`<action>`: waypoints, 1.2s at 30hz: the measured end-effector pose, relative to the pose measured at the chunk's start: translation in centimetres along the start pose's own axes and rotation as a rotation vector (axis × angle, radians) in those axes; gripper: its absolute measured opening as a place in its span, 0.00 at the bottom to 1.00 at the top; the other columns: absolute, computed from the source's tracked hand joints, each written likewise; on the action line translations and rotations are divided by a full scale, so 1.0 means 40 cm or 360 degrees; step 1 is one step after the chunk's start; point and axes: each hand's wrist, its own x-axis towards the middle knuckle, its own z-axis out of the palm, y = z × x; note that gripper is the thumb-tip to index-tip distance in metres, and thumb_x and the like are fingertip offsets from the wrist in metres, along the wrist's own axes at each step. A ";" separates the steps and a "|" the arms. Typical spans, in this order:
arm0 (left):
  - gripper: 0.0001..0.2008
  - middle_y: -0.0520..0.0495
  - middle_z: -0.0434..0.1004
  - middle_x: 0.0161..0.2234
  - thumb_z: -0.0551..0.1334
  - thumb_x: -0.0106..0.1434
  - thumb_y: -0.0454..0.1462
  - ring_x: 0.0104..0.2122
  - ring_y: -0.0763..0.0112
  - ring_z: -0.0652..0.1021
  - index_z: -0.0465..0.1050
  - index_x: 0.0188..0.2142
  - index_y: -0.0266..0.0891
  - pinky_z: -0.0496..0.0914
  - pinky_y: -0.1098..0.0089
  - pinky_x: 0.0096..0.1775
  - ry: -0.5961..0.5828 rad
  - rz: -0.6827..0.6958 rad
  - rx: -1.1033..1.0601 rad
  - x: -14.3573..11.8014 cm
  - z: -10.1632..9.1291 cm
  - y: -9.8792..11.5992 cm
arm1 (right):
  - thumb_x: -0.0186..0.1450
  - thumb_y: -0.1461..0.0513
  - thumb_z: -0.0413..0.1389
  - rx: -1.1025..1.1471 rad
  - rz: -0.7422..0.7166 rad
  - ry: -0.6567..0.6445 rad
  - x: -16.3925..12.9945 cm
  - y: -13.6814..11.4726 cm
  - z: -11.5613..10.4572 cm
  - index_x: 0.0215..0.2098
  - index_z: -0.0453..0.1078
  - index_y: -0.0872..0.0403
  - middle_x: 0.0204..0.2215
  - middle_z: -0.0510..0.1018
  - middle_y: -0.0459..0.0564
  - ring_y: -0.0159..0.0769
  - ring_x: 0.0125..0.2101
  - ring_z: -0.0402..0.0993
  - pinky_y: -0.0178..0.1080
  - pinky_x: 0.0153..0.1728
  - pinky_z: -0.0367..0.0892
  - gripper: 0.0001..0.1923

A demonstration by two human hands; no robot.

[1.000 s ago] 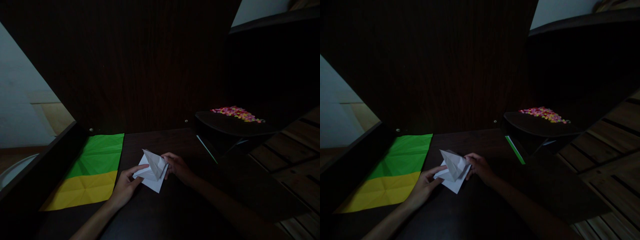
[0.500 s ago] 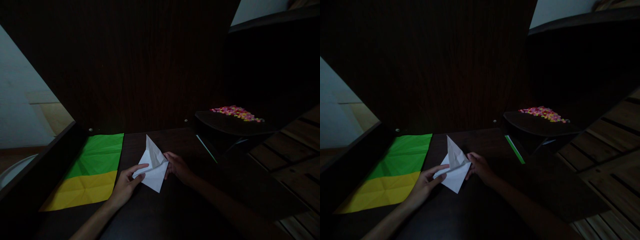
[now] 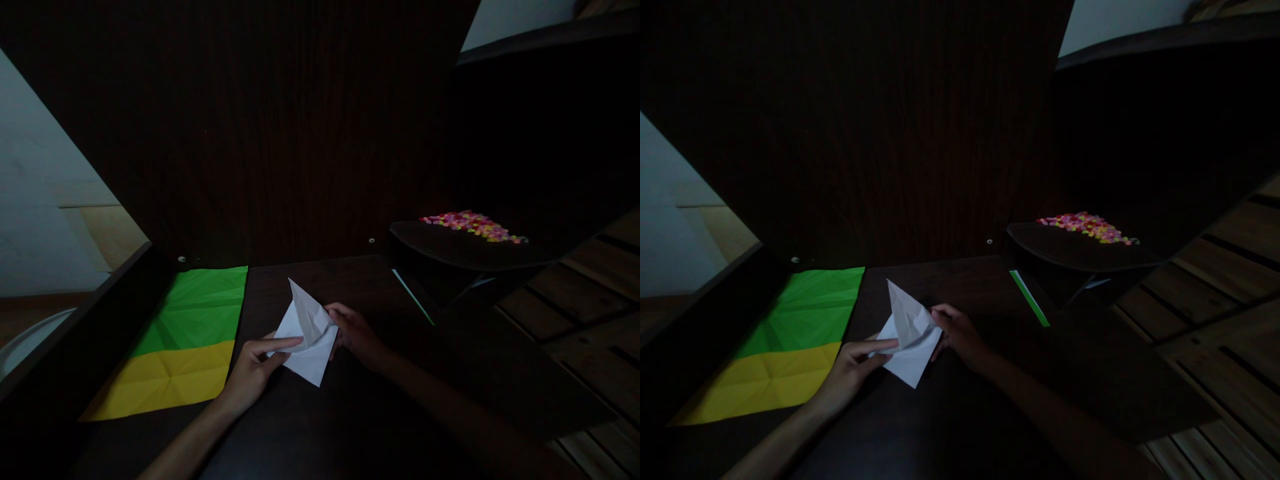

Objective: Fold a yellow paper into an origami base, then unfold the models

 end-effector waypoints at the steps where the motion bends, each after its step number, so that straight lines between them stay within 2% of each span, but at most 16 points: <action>1: 0.10 0.44 0.83 0.41 0.64 0.54 0.37 0.40 0.56 0.79 0.84 0.35 0.43 0.71 0.59 0.46 -0.0006 -0.0002 -0.0005 0.001 0.000 0.001 | 0.55 0.43 0.61 -0.0004 0.0000 0.0002 0.000 0.000 0.001 0.38 0.67 0.55 0.22 0.73 0.43 0.33 0.19 0.74 0.35 0.14 0.71 0.27; 5: 0.11 0.44 0.83 0.41 0.64 0.54 0.36 0.41 0.57 0.79 0.84 0.36 0.43 0.71 0.62 0.45 -0.0035 -0.0010 0.0015 0.003 -0.002 -0.002 | 0.54 0.43 0.62 -0.0045 0.0036 0.0054 0.001 0.000 0.003 0.39 0.66 0.55 0.21 0.73 0.42 0.33 0.18 0.73 0.34 0.13 0.70 0.27; 8: 0.11 0.44 0.83 0.40 0.65 0.55 0.39 0.40 0.57 0.78 0.83 0.38 0.41 0.70 0.64 0.43 -0.0026 -0.0049 0.0056 0.002 -0.002 0.001 | 0.55 0.42 0.60 -0.0075 0.0020 0.0073 0.002 0.006 0.004 0.39 0.66 0.55 0.20 0.72 0.41 0.33 0.18 0.73 0.34 0.13 0.71 0.27; 12: 0.16 0.46 0.82 0.30 0.64 0.59 0.47 0.31 0.63 0.77 0.82 0.30 0.37 0.68 0.69 0.34 0.0002 -0.0203 0.0034 -0.005 0.004 0.015 | 0.59 0.41 0.56 -0.0098 -0.0051 0.0032 -0.001 0.015 0.002 0.39 0.66 0.55 0.21 0.72 0.43 0.33 0.18 0.73 0.35 0.14 0.72 0.26; 15: 0.19 0.48 0.78 0.25 0.64 0.59 0.49 0.26 0.67 0.74 0.79 0.23 0.36 0.65 0.71 0.29 0.0072 -0.0239 -0.0013 -0.007 0.008 0.018 | 0.59 0.41 0.56 -0.0087 -0.0095 -0.0008 -0.003 0.017 0.001 0.42 0.65 0.55 0.21 0.73 0.44 0.34 0.18 0.73 0.35 0.15 0.72 0.27; 20: 0.19 0.48 0.77 0.25 0.66 0.58 0.48 0.26 0.68 0.73 0.78 0.21 0.35 0.65 0.72 0.29 0.0079 -0.0205 -0.0085 -0.004 0.008 0.003 | 0.59 0.46 0.59 -0.0098 -0.0096 0.0010 -0.007 0.012 0.000 0.47 0.63 0.55 0.23 0.74 0.44 0.35 0.19 0.74 0.36 0.15 0.71 0.28; 26: 0.17 0.45 0.79 0.29 0.65 0.60 0.47 0.29 0.66 0.74 0.80 0.24 0.35 0.66 0.70 0.32 0.0064 -0.0248 -0.0186 -0.003 0.004 -0.009 | 0.59 0.47 0.59 -0.0153 -0.0102 -0.0013 -0.009 0.008 0.001 0.45 0.62 0.55 0.21 0.76 0.44 0.35 0.16 0.74 0.35 0.15 0.71 0.25; 32: 0.11 0.48 0.79 0.28 0.67 0.57 0.42 0.28 0.69 0.73 0.81 0.31 0.36 0.64 0.73 0.31 -0.0120 -0.0351 -0.0310 -0.004 -0.001 -0.011 | 0.60 0.49 0.59 -0.0336 -0.0175 0.0022 -0.013 0.007 -0.005 0.44 0.63 0.56 0.20 0.77 0.44 0.34 0.16 0.74 0.33 0.16 0.68 0.23; 36: 0.07 0.52 0.73 0.23 0.68 0.50 0.38 0.24 0.73 0.68 0.78 0.25 0.35 0.60 0.75 0.26 -0.0171 -0.0306 -0.0299 -0.004 -0.006 -0.013 | 0.61 0.50 0.58 -0.0429 -0.0160 -0.0079 -0.022 0.008 0.001 0.46 0.63 0.57 0.22 0.78 0.45 0.35 0.17 0.74 0.35 0.17 0.69 0.22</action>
